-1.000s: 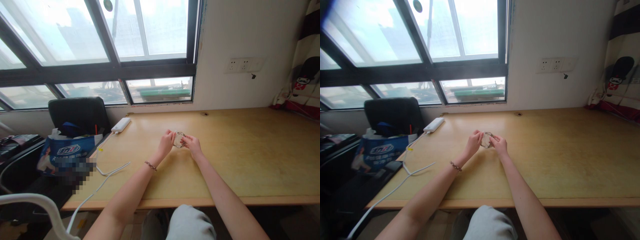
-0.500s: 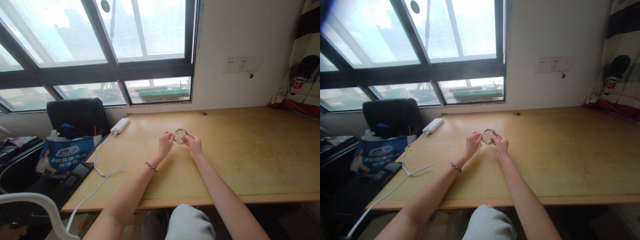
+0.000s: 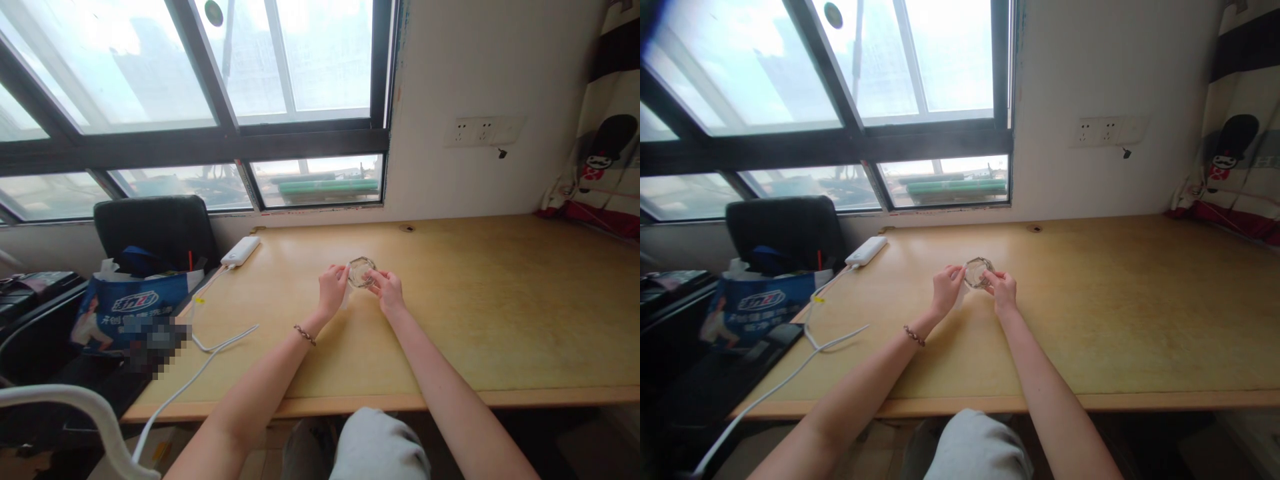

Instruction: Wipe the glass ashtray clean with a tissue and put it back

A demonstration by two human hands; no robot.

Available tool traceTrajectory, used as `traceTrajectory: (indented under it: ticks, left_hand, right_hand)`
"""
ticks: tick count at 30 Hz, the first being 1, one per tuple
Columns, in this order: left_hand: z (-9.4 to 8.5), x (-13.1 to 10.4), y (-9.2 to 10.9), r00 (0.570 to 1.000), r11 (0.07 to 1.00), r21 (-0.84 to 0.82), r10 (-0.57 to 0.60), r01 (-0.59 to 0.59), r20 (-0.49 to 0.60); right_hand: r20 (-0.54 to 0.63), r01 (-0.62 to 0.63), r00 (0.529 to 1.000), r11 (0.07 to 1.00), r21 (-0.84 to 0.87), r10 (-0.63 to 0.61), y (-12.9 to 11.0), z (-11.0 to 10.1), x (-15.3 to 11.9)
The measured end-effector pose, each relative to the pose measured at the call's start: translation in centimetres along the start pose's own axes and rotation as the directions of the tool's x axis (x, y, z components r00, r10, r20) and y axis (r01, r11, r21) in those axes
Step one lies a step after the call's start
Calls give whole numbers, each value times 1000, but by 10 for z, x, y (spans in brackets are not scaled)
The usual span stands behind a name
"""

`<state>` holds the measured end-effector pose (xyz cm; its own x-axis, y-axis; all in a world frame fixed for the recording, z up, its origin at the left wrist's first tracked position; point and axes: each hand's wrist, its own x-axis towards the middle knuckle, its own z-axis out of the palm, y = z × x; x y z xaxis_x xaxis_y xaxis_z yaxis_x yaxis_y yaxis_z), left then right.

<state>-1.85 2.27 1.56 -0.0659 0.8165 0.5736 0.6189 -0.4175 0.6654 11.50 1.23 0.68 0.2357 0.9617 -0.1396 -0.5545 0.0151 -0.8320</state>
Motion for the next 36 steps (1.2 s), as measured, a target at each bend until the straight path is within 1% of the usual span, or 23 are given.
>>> traceTrajectory:
  ticks: [3,5,8,12,15,18,21,23,26,28,31,33,36]
  left_hand:
    - [-3,2,0,999,999,-38,33,-35,-42]
    - [-3,1,1,998,998,-43,50,-52,-41]
    - [-2,-4,4,996,995,-39,93,-93,6]
    - [0,-11,9,977,980,-8,197,-197,79]
    - [3,-19,14,951,958,29,281,-287,128]
    - [8,-28,18,911,922,61,365,-383,193]
    - [11,-32,20,863,873,116,433,-474,261]
    - [10,-31,19,844,838,181,456,-514,285]
    - [6,-26,18,839,796,284,460,-535,292]
    - [3,-23,17,854,793,328,437,-514,282]
    - [3,-22,18,878,811,344,404,-474,257]
    - [5,-23,17,871,808,335,415,-485,262]
    - [7,-26,16,846,787,320,456,-528,276]
  right_hand:
    - [49,-64,997,998,25,63,2,1,-1]
    - [56,-91,995,994,65,87,3,0,0]
    - [39,-112,993,983,142,108,4,-4,5]
    - [23,-101,995,970,223,98,5,-8,11]
    - [39,-91,996,966,241,84,6,-10,14]
    - [34,-80,997,964,254,74,8,-10,17]
    - [61,-104,994,962,254,91,9,-9,17]
    - [87,-130,990,956,263,111,9,-8,16]
    - [98,-133,989,945,299,108,9,-7,14]
    - [110,-131,989,942,309,101,9,-7,13]
    - [123,-126,988,948,293,93,8,-6,11]
    - [118,-118,989,950,288,87,8,-5,9]
    - [103,-121,990,948,295,95,6,-4,6]
